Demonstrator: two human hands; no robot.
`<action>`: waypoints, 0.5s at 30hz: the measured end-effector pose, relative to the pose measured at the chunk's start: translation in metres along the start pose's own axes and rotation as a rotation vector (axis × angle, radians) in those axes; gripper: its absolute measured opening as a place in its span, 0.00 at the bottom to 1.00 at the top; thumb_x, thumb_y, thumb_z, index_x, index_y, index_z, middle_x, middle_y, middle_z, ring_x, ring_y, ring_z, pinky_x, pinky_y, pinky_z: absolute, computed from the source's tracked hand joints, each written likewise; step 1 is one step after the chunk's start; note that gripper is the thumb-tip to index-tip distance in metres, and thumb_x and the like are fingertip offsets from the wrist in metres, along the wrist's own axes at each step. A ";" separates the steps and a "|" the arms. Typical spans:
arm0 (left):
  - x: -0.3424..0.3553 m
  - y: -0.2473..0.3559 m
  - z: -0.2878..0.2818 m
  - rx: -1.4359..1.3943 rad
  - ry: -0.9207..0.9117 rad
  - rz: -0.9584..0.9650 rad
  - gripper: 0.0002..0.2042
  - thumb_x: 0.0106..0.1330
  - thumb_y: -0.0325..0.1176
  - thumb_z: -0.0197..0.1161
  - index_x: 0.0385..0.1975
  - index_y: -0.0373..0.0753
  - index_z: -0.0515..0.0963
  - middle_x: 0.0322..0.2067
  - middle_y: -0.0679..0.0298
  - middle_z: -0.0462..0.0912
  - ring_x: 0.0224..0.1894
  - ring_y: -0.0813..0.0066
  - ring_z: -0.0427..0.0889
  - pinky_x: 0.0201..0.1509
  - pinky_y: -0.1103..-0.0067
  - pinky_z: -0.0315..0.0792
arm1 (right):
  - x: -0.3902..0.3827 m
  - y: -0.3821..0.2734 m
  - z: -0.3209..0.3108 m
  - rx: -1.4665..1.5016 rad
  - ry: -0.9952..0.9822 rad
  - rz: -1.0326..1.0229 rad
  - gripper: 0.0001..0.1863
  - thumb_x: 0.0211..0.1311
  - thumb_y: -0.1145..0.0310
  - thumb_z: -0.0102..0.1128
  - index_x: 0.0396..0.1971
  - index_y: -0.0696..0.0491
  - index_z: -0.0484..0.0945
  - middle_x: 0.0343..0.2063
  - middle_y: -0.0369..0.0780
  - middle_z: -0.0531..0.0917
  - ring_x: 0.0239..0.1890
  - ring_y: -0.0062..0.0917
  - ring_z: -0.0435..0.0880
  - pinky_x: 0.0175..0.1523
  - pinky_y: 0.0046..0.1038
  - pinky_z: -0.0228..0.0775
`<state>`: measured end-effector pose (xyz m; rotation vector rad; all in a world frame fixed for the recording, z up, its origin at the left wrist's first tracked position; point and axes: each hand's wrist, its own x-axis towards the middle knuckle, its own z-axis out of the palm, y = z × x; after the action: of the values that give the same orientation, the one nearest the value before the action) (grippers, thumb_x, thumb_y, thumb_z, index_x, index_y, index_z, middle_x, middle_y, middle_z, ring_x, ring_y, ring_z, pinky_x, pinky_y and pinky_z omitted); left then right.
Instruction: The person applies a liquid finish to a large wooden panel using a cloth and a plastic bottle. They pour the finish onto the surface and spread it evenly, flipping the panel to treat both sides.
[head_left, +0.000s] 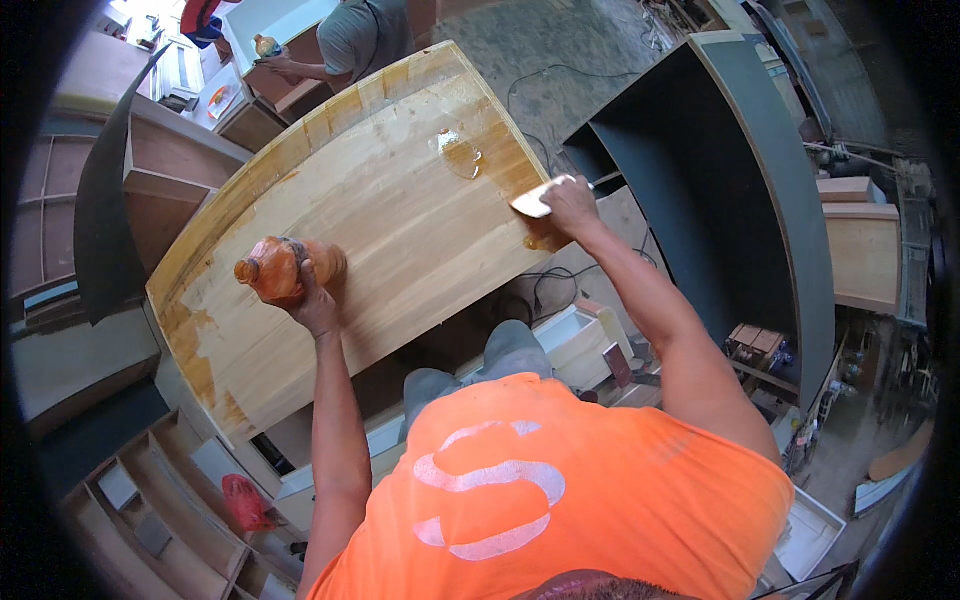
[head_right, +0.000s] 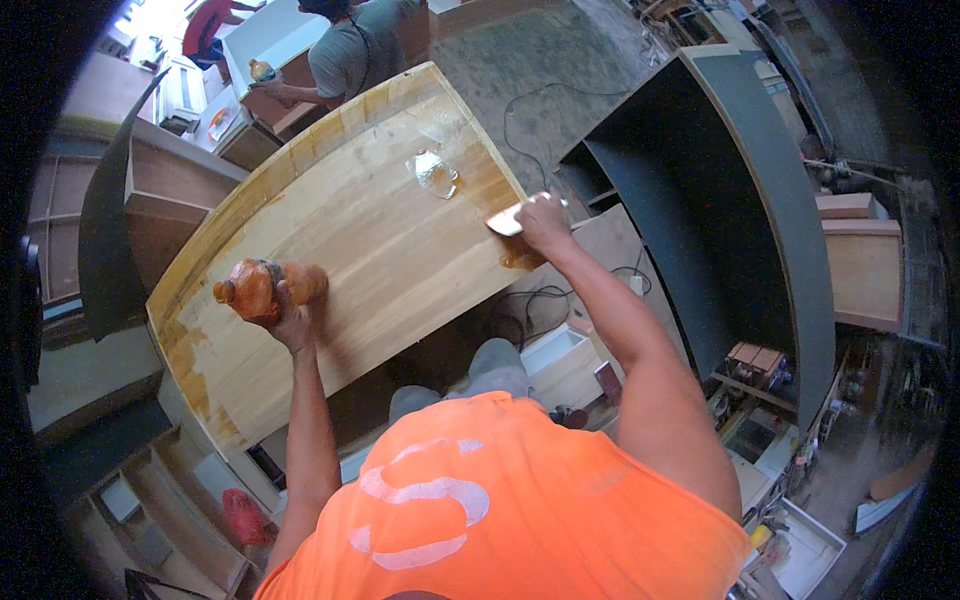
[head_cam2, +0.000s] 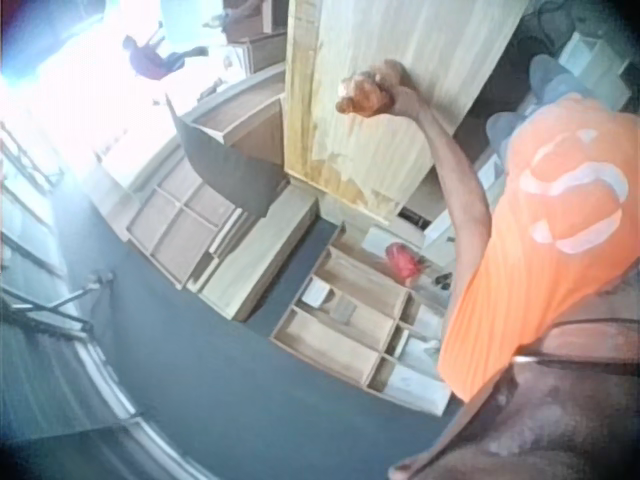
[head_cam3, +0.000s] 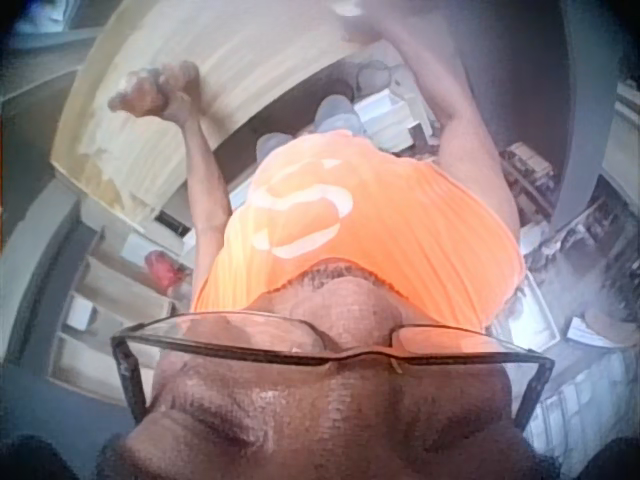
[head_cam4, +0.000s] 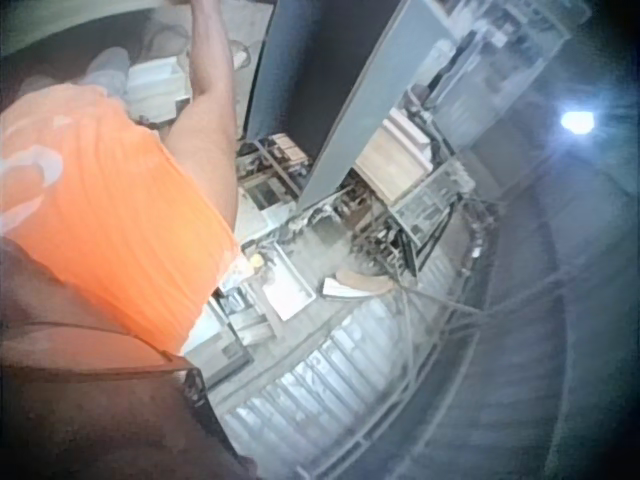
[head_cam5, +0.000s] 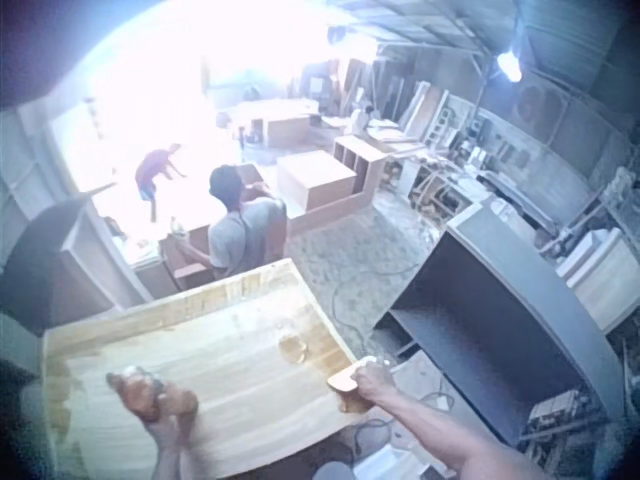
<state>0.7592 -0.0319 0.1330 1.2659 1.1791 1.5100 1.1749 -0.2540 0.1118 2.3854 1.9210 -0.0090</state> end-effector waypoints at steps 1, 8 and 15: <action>0.000 0.000 0.001 -0.032 -0.002 0.000 0.44 0.57 0.34 0.74 0.67 0.39 0.49 0.62 0.60 0.63 0.64 0.68 0.65 0.69 0.71 0.59 | -0.024 0.000 0.003 0.011 -0.009 -0.003 0.09 0.49 0.72 0.56 0.25 0.42 0.85 0.27 0.36 0.84 0.36 0.32 0.82 0.42 0.38 0.67; 0.005 -0.007 -0.006 -0.077 -0.048 0.009 0.45 0.56 0.35 0.75 0.67 0.39 0.49 0.63 0.59 0.62 0.65 0.66 0.64 0.69 0.70 0.58 | -0.109 -0.022 -0.022 0.069 -0.461 0.027 0.16 0.47 0.77 0.53 0.31 0.43 0.87 0.29 0.40 0.85 0.34 0.36 0.84 0.40 0.43 0.69; 0.008 -0.008 -0.013 0.198 -0.004 0.030 0.49 0.50 0.36 0.78 0.67 0.38 0.49 0.64 0.59 0.60 0.65 0.65 0.63 0.69 0.70 0.59 | 0.057 -0.068 -0.067 0.467 0.204 0.026 0.13 0.52 0.74 0.55 0.35 0.47 0.86 0.33 0.41 0.86 0.36 0.39 0.84 0.42 0.38 0.74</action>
<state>0.7454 -0.0244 0.1266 1.4220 1.3379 1.4392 1.1183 -0.1793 0.1713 2.7976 2.1780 -0.2493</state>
